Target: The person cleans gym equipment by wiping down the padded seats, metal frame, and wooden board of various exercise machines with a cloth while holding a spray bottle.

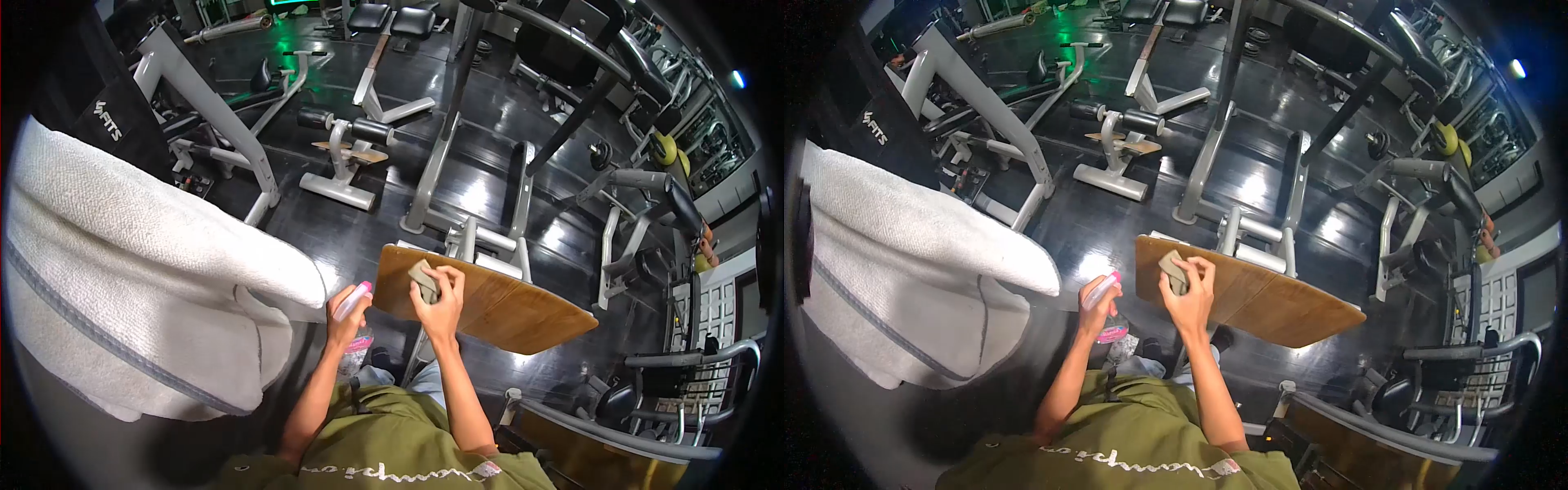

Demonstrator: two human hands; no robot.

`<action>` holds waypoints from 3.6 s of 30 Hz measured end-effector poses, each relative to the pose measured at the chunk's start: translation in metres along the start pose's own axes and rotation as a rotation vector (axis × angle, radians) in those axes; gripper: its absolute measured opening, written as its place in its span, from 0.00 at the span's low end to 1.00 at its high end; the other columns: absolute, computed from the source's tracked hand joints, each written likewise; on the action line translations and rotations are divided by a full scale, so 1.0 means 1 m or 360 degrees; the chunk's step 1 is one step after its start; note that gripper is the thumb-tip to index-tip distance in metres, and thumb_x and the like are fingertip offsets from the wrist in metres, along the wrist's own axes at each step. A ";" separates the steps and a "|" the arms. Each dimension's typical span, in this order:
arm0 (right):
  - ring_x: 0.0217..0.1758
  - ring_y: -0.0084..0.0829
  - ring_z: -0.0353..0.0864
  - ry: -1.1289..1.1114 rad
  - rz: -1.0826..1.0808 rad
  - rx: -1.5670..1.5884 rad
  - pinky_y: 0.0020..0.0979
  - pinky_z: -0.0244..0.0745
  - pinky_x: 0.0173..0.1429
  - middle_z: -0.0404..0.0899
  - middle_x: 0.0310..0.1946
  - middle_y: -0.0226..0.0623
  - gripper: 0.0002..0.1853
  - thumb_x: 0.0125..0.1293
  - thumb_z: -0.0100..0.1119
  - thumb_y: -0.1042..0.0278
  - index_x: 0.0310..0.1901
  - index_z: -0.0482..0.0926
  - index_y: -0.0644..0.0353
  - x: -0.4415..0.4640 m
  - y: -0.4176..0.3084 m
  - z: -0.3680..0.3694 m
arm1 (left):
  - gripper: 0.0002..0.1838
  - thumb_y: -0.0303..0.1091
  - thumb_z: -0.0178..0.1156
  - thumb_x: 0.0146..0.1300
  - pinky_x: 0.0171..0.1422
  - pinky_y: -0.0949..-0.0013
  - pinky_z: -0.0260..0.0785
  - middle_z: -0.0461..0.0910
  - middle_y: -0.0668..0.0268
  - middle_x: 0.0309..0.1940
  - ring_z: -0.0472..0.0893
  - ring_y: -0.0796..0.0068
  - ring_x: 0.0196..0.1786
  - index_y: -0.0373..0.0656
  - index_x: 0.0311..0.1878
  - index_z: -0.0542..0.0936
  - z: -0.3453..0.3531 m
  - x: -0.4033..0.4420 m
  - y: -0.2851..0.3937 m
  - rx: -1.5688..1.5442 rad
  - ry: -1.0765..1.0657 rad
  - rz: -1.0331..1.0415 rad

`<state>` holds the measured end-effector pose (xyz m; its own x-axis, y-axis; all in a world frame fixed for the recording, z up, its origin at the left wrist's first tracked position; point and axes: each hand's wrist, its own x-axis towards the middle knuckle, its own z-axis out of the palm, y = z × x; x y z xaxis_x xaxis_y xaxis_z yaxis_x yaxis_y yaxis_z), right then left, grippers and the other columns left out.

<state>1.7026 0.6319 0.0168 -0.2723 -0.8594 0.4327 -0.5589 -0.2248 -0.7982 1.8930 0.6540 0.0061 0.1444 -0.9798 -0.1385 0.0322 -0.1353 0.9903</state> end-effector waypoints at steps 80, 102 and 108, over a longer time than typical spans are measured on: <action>0.44 0.38 0.84 0.0152 -0.0138 -0.0279 0.35 0.80 0.48 0.82 0.42 0.36 0.20 0.46 0.73 0.76 0.44 0.88 0.53 0.000 0.025 -0.108 | 0.07 0.30 0.64 0.63 0.21 0.75 0.61 0.74 0.71 0.22 0.71 0.85 0.17 0.38 0.31 0.81 0.052 0.014 -0.003 -0.0011 -0.0398 0.0128; 0.49 0.38 0.84 0.0260 -0.0025 -0.0148 0.34 0.78 0.54 0.83 0.45 0.39 0.18 0.50 0.72 0.80 0.45 0.86 0.59 0.001 0.022 -0.044 | 0.10 0.30 0.63 0.65 0.23 0.75 0.61 0.72 0.71 0.24 0.72 0.85 0.19 0.38 0.28 0.77 0.026 0.015 -0.015 0.0023 -0.0537 0.0142; 0.49 0.37 0.84 0.0311 -0.0052 -0.0217 0.35 0.79 0.55 0.83 0.45 0.38 0.19 0.49 0.72 0.80 0.46 0.87 0.58 -0.001 0.030 -0.028 | 0.09 0.30 0.62 0.65 0.24 0.75 0.62 0.73 0.71 0.25 0.73 0.85 0.20 0.38 0.30 0.78 0.008 0.010 -0.006 -0.0017 -0.0509 0.0017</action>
<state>1.6641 0.6394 0.0045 -0.3915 -0.7446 0.5407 -0.6668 -0.1754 -0.7243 1.8866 0.6442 -0.0012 -0.1731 -0.9781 -0.1158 0.0428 -0.1249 0.9912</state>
